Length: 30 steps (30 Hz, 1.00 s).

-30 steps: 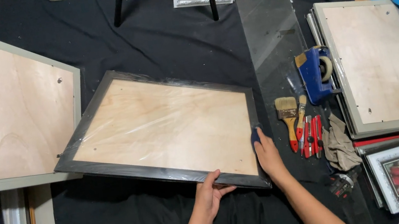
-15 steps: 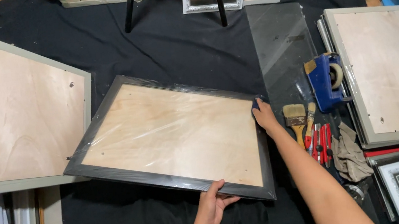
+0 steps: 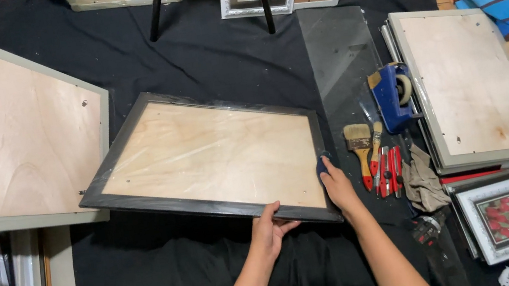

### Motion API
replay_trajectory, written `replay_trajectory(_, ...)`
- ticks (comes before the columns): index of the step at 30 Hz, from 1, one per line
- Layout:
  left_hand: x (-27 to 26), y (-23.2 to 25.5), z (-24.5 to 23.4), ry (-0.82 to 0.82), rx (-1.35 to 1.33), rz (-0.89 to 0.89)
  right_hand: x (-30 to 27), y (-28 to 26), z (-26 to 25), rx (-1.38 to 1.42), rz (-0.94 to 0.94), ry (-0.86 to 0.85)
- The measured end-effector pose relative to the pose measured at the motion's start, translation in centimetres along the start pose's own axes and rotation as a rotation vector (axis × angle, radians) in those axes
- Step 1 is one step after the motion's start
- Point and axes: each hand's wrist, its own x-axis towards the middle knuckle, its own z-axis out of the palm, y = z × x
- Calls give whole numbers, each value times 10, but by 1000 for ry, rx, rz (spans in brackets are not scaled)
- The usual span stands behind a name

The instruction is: Wiping the surface of a plastic-wrapped picture frame with a cloth.

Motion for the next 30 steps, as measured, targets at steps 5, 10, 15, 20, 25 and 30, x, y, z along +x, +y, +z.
replay_trajectory(5, 18, -6, 13, 99, -1, -39, -136, -81, -31, -104, -7, -86)
replay_trajectory(10, 22, -9, 17, 65, -13, -38, -143, -50, -7, -416, -402, 197)
replay_trajectory(15, 34, -18, 18, 41, -14, -3, -129, -73, 33, -705, -833, 511)
replay_trajectory(20, 13, 1, 33, 26, -15, 1, -127, -65, 7, -747, -962, 429)
replay_trajectory(25, 3, 4, 35, 13, -17, -43, -102, -21, -53, -197, -322, 84)
replay_trajectory(30, 8, 0, 24, 77, -6, -73, -49, -7, -41, -139, -151, -157)
